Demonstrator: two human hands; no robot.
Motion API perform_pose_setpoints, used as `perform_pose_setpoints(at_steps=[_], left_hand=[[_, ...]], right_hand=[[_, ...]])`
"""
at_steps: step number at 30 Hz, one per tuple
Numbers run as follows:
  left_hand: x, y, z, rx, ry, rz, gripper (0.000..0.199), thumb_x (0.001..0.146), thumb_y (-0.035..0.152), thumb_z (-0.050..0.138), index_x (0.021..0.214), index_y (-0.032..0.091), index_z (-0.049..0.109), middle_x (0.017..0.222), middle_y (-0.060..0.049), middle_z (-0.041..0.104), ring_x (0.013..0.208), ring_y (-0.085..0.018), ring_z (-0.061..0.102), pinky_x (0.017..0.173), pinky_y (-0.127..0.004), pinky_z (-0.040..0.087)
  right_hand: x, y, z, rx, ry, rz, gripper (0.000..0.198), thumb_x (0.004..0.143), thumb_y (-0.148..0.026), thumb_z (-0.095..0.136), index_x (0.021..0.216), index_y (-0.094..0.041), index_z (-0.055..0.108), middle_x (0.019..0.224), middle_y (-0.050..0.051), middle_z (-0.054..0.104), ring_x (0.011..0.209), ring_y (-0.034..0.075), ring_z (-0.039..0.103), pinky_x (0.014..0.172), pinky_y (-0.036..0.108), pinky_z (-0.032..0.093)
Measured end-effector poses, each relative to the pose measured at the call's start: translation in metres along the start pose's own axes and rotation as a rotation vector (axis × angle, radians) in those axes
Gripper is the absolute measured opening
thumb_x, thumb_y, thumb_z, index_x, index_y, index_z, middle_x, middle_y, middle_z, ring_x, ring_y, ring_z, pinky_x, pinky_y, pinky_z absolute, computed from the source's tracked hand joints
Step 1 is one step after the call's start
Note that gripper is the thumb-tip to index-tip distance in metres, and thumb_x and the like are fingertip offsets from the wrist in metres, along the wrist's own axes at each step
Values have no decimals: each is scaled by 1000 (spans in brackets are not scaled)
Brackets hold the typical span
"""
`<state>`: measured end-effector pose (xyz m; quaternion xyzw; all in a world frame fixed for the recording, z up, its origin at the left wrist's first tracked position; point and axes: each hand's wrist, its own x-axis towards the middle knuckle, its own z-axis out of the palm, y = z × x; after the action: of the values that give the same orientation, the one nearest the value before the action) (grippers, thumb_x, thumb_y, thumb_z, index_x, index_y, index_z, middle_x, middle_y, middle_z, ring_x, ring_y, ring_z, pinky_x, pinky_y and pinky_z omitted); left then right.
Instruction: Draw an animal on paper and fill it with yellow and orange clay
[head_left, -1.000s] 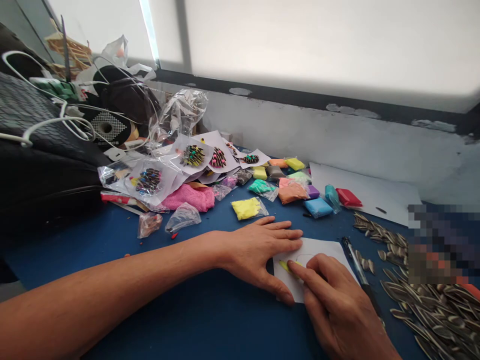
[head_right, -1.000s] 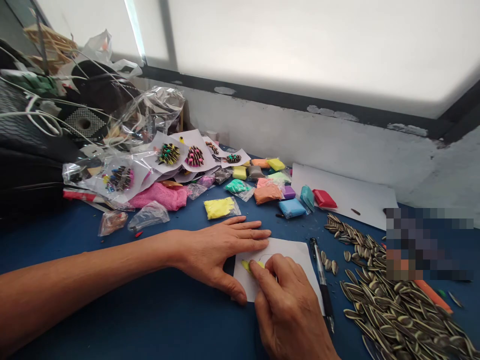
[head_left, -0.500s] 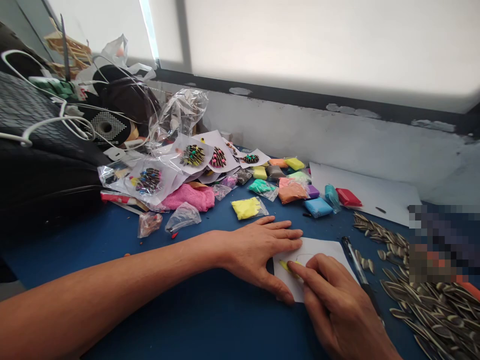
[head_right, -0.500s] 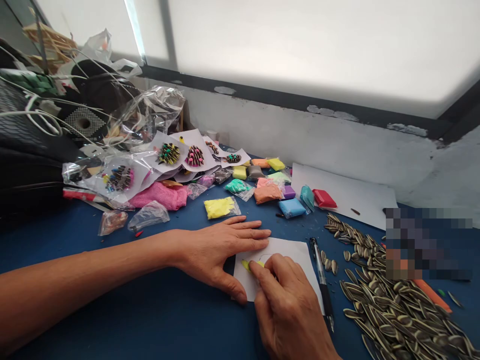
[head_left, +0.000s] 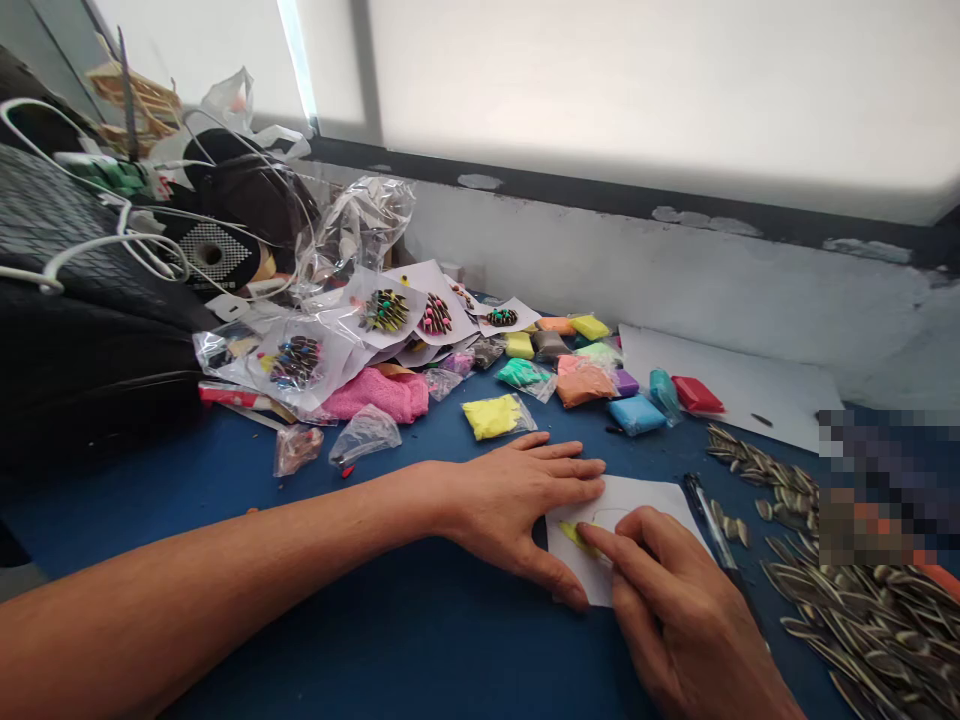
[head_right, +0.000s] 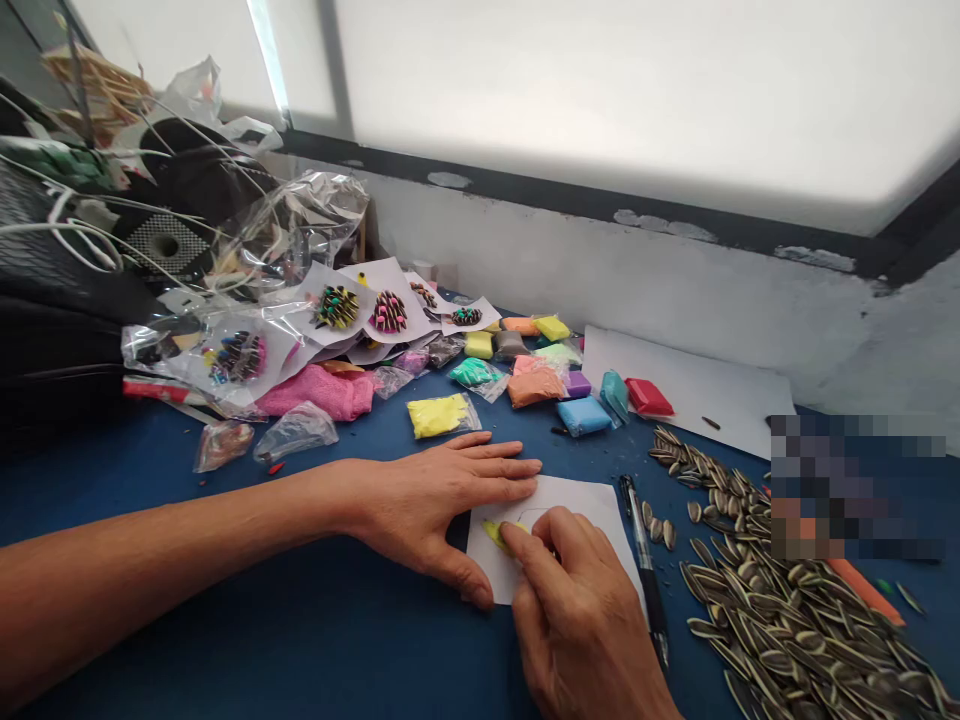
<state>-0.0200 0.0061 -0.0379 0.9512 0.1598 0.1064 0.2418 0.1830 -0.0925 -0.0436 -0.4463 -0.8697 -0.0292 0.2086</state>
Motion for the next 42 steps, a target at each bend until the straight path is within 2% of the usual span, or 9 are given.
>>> perform_pose_setpoints(at_steps=[9, 17, 24, 31, 36, 39, 42], left_hand=[[0, 2, -1, -15, -13, -17, 91, 79, 65, 62, 148, 12, 33, 157, -13, 26, 148, -29, 14, 120, -50, 4], [-1, 1, -1, -21, -16, -22, 90, 80, 65, 61, 148, 13, 34, 158, -12, 26, 149, -29, 14, 120, -50, 4], [-1, 1, 0, -14, -12, -17, 89, 80, 65, 61, 148, 14, 34, 157, -12, 26, 149, -29, 14, 120, -50, 5], [0, 0, 0, -9, -4, 1, 88, 80, 63, 62, 147, 12, 35, 157, -13, 26, 148, -29, 15, 120, -51, 5], [-1, 1, -1, -28, -11, -20, 92, 79, 65, 63, 148, 12, 33, 157, -12, 26, 148, -30, 15, 120, -51, 4], [0, 2, -2, -38, -16, -27, 94, 79, 66, 62, 149, 13, 31, 158, -12, 26, 148, -30, 14, 120, -51, 4], [0, 2, -3, -45, -15, -34, 94, 79, 66, 62, 150, 14, 30, 158, -11, 26, 148, -30, 14, 120, -51, 4]], right_hand=[[-1, 3, 0, -22, 35, 40, 30, 92, -12, 44, 118, -16, 58, 91, 5, 53, 80, 14, 57, 69, 26, 50], [0, 2, 0, -74, -3, -5, 28, 89, -10, 44, 111, -18, 59, 86, 4, 50, 77, 16, 55, 66, 29, 49], [-2, 4, 1, -74, 36, -29, 30, 89, -9, 45, 114, -17, 59, 86, 5, 49, 76, 15, 54, 65, 27, 48], [0, 3, 2, -61, -10, -62, 31, 87, -10, 47, 114, -15, 62, 85, 5, 50, 76, 16, 55, 65, 28, 49], [-1, 3, -1, 14, 59, 21, 32, 92, -12, 44, 120, -16, 58, 90, 5, 52, 79, 14, 56, 66, 25, 51], [-3, 4, -2, 52, 112, 93, 29, 94, -14, 43, 118, -18, 58, 93, 5, 52, 79, 12, 57, 65, 22, 51], [-3, 6, -2, 58, 110, 118, 28, 94, -15, 43, 116, -20, 59, 92, 4, 53, 79, 12, 58, 64, 23, 52]])
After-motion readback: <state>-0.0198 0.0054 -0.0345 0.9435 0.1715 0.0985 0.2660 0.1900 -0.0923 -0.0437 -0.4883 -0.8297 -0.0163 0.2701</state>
